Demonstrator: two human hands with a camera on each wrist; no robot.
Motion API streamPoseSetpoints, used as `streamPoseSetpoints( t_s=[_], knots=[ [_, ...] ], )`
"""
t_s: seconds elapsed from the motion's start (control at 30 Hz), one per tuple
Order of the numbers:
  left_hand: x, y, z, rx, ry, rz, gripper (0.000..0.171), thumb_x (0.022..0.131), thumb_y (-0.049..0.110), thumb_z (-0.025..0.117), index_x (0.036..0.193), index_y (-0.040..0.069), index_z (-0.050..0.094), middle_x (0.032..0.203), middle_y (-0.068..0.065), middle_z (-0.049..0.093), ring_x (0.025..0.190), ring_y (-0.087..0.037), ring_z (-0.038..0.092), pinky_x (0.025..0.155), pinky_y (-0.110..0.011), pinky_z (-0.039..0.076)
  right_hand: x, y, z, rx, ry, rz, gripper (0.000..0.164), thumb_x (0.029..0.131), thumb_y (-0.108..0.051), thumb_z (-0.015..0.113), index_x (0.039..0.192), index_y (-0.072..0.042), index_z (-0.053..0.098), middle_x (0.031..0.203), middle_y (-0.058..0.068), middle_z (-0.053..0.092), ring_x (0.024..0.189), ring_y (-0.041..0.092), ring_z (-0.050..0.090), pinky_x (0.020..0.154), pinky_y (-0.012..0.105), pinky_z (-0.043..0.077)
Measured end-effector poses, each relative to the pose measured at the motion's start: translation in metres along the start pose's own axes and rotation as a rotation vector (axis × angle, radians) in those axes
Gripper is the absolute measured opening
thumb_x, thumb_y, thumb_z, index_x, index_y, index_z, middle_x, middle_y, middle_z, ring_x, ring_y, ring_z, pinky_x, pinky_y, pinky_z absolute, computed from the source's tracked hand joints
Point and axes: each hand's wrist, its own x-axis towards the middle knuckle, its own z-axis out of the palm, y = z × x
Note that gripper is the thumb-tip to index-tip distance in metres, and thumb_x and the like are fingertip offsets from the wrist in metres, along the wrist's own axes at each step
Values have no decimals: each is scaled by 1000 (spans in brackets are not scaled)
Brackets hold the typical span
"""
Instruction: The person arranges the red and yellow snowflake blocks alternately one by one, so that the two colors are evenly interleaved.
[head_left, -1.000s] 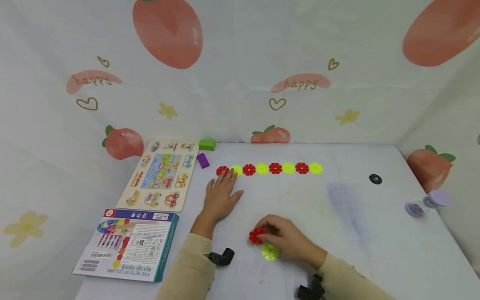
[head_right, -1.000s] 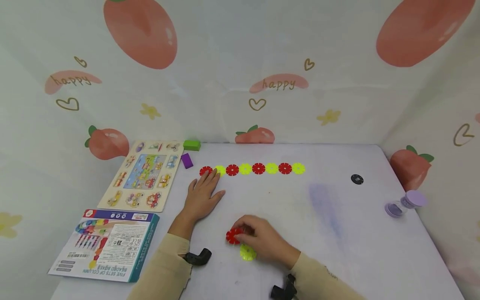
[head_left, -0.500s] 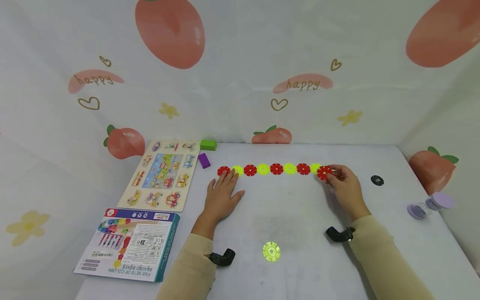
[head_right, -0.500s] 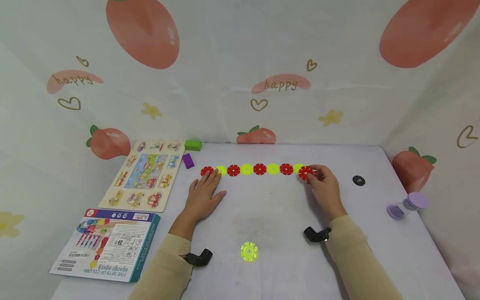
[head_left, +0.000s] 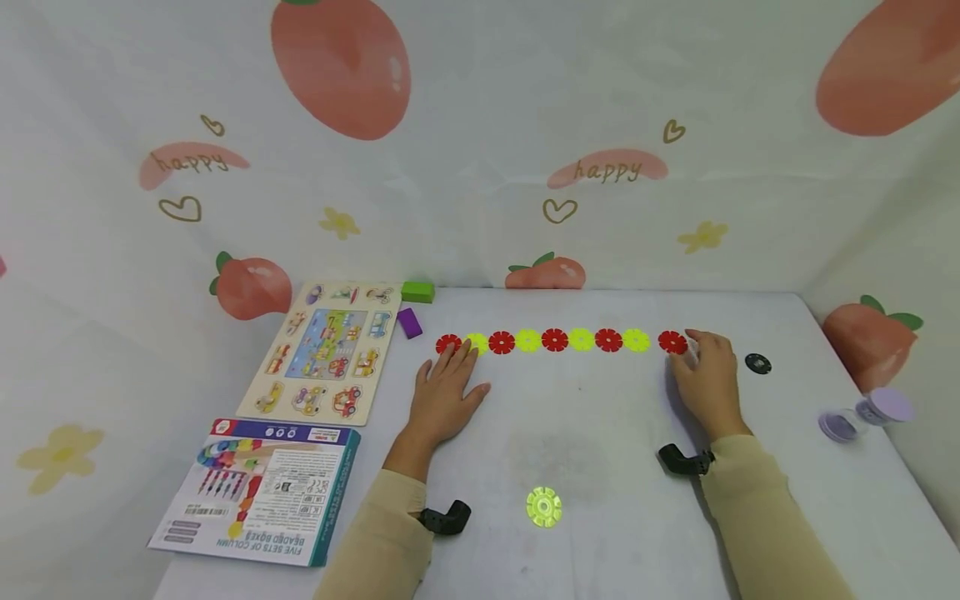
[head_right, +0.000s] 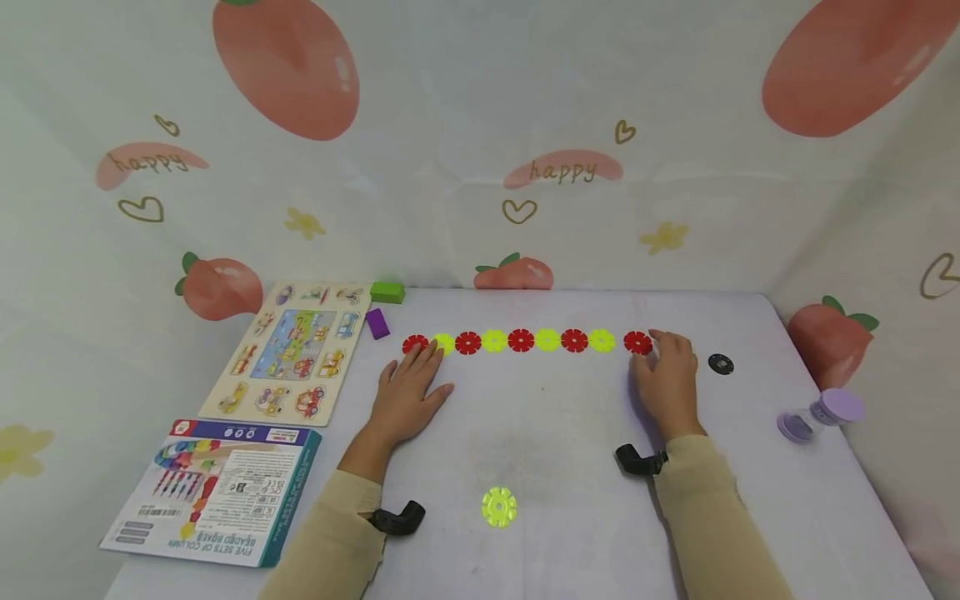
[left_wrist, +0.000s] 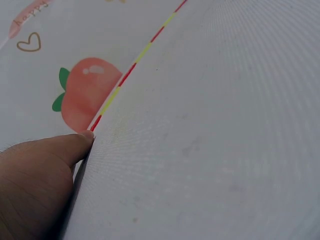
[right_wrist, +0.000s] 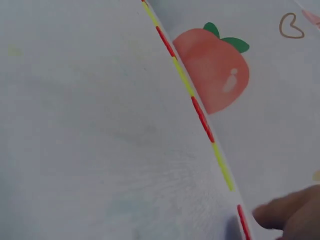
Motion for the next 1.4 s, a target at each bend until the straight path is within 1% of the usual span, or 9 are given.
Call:
streamPoseSetpoints(
  t_s=[0.07, 0.17, 0.23, 0.3, 0.53, 1.2, 1.3, 1.37, 1.4],
  knots=[
    [0, 0, 0, 1, 0, 0, 71, 94, 59, 43, 153, 22, 26, 158, 6, 14, 144, -19, 5, 110, -55, 4, -5, -1, 0, -103, -49, -55, 58, 95, -24, 57, 145, -1, 37, 147, 24, 31, 129, 47, 30, 96, 67, 27],
    [0, -1, 1, 4, 5, -4, 72, 94, 59, 42, 153, 22, 26, 158, 6, 14, 144, -19, 5, 110, -55, 3, -10, -1, 2, -224, -161, -109, 66, 97, -38, 52, 148, -2, 32, 153, 19, 25, 137, 46, 15, 94, 74, 17],
    [0, -1, 1, 6, 4, -7, 71, 94, 60, 42, 153, 23, 25, 158, 6, 14, 144, -19, 4, 110, -54, 3, -11, -1, 4, -265, -220, -125, 71, 97, -47, 47, 150, -4, 28, 155, 18, 20, 139, 45, 9, 91, 76, 14],
    [0, -1, 1, 3, 3, -6, 72, 94, 60, 42, 153, 23, 25, 158, 6, 14, 144, -19, 4, 110, -54, 3, -12, -1, 6, -282, -245, -125, 74, 97, -53, 42, 150, -5, 27, 156, 17, 17, 139, 45, 5, 90, 75, 12],
    [0, 0, 1, -2, -2, -1, 72, 94, 59, 42, 153, 22, 26, 158, 5, 14, 144, -19, 4, 110, -55, 3, -14, -1, 10, -296, -251, -136, 79, 95, -59, 40, 151, -5, 26, 157, 17, 15, 139, 45, 1, 91, 74, 9],
    [-1, 0, 0, 3, 0, 0, 71, 94, 58, 43, 153, 21, 26, 158, 4, 15, 144, -20, 5, 110, -56, 4, -18, -3, 8, -281, -251, -161, 76, 96, -56, 41, 151, -6, 24, 157, 16, 14, 139, 45, 1, 91, 73, 9],
    [-1, 1, 0, 5, 10, 6, 71, 94, 58, 44, 152, 21, 27, 158, 4, 16, 144, -21, 6, 110, -56, 5, -19, -4, 7, -239, -224, -169, 74, 96, -53, 43, 152, -8, 24, 158, 15, 12, 139, 46, 4, 90, 73, 10],
    [-1, 1, 0, 6, 13, 7, 71, 94, 58, 43, 152, 21, 27, 158, 4, 16, 144, -21, 6, 110, -56, 5, -20, -6, 5, -163, -183, -177, 71, 97, -50, 45, 152, -10, 25, 158, 15, 14, 139, 46, 8, 89, 74, 12],
    [-1, 1, 1, 6, 14, 9, 71, 94, 58, 44, 152, 21, 27, 158, 4, 16, 144, -21, 6, 110, -56, 5, -22, -7, 4, -104, -158, -182, 69, 97, -48, 46, 152, -10, 26, 157, 15, 16, 138, 45, 11, 92, 73, 12]
  ],
)
